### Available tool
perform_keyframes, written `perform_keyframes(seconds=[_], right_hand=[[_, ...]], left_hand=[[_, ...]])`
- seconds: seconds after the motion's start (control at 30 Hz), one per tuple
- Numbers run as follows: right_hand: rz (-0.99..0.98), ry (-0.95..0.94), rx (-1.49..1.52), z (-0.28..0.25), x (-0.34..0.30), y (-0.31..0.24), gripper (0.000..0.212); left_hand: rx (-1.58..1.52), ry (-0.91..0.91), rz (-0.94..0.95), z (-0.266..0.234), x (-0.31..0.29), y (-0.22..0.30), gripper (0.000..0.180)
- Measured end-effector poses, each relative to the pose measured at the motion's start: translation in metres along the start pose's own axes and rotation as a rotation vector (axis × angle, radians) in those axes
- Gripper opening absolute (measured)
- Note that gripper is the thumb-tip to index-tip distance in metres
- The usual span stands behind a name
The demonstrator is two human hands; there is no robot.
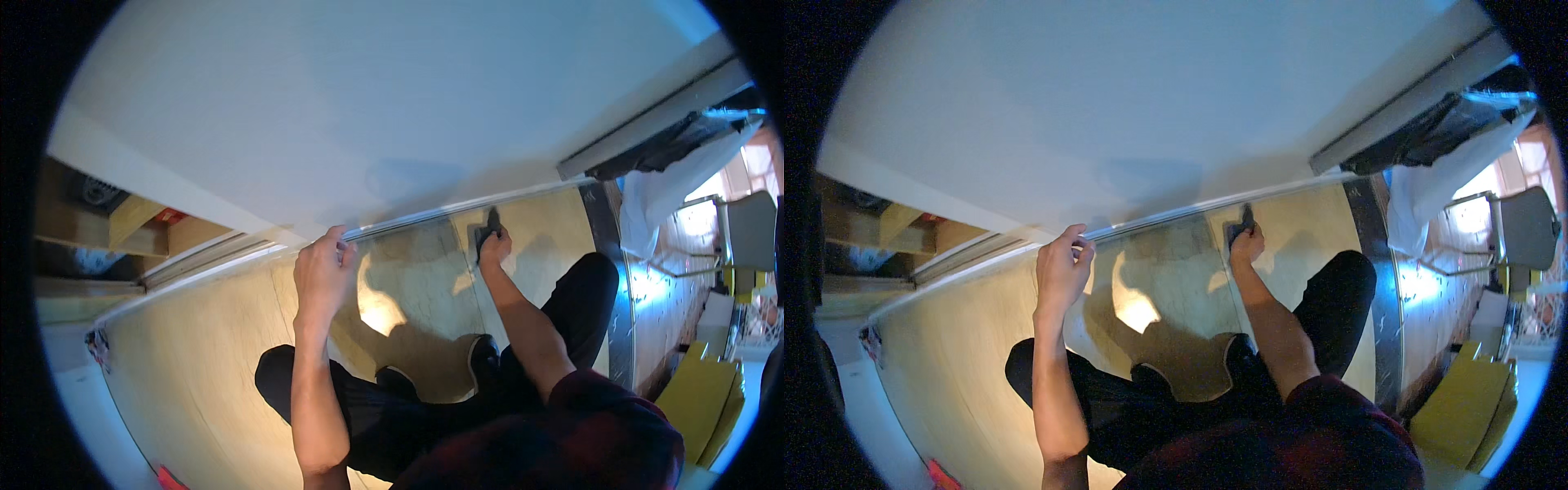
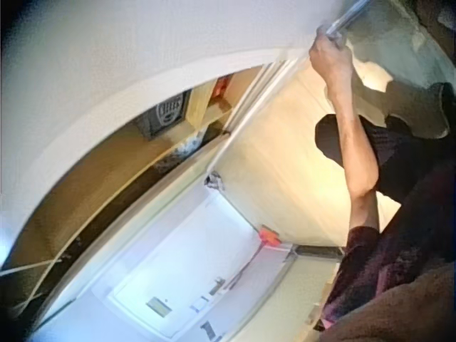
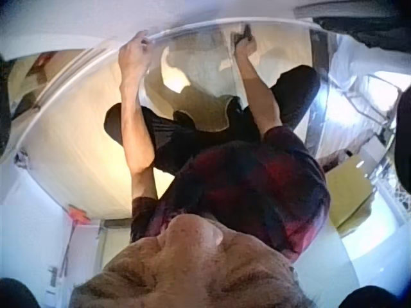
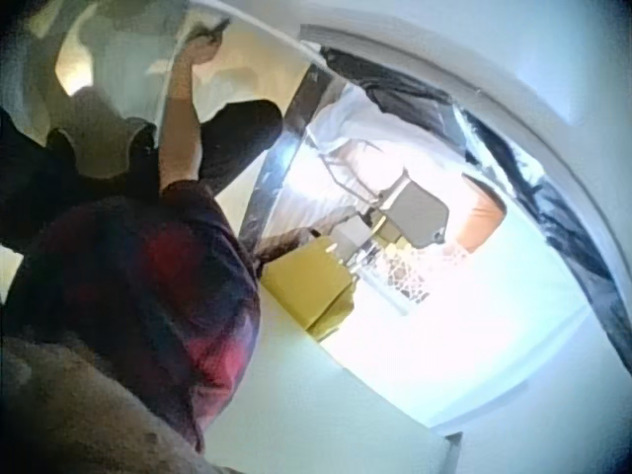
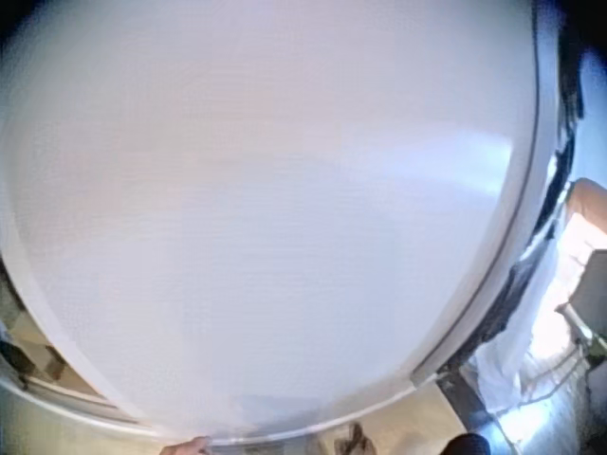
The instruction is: The person folds a dark cloth and wipes the interior shelves of a wooden cabinet, then cleans the exterior white sliding door and lower trim. The person kneels to reach the bottom edge of the door.
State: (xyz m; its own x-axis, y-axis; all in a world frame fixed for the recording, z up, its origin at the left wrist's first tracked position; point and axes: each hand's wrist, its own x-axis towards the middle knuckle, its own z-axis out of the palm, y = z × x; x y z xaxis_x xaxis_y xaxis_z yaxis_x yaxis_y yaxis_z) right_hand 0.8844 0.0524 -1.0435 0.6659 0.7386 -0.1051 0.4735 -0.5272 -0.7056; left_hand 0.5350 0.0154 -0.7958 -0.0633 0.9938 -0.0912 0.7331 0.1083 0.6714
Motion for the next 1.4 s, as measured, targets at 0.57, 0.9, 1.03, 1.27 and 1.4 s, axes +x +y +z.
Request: perform_keyframes(seconds=[0.57, 0.9, 1.03, 1.27, 1.4], right_hand=[[0.262, 0.097, 0.337, 0.164, -0.111, -0.106, 0.047], [0.444, 0.287, 0.414, 0.051, 0.045, -0.058, 0.038], [0.391, 0.332, 0.770, 0.125, 0.030, -0.028, 0.034], [0.269, 0.111, 0.266, 0.126, -0.023, -0.026, 0.043], [0.200, 0.192, 0.258, 0.119, -0.049, -0.082, 0.050]], left_hand=[[0.012, -0.218, 0.192, 0.047, 0.013, 0.037, 0.032], [-0.030, -0.256, 0.285, 0.055, 0.005, 0.036, 0.032], [-0.047, -0.310, 0.329, 0.071, 0.013, 0.052, 0.033], [-0.080, -0.379, 0.441, 0.126, 0.037, 0.067, 0.032], [-0.093, -0.332, 0.347, 0.123, 0.038, 0.059, 0.034]])
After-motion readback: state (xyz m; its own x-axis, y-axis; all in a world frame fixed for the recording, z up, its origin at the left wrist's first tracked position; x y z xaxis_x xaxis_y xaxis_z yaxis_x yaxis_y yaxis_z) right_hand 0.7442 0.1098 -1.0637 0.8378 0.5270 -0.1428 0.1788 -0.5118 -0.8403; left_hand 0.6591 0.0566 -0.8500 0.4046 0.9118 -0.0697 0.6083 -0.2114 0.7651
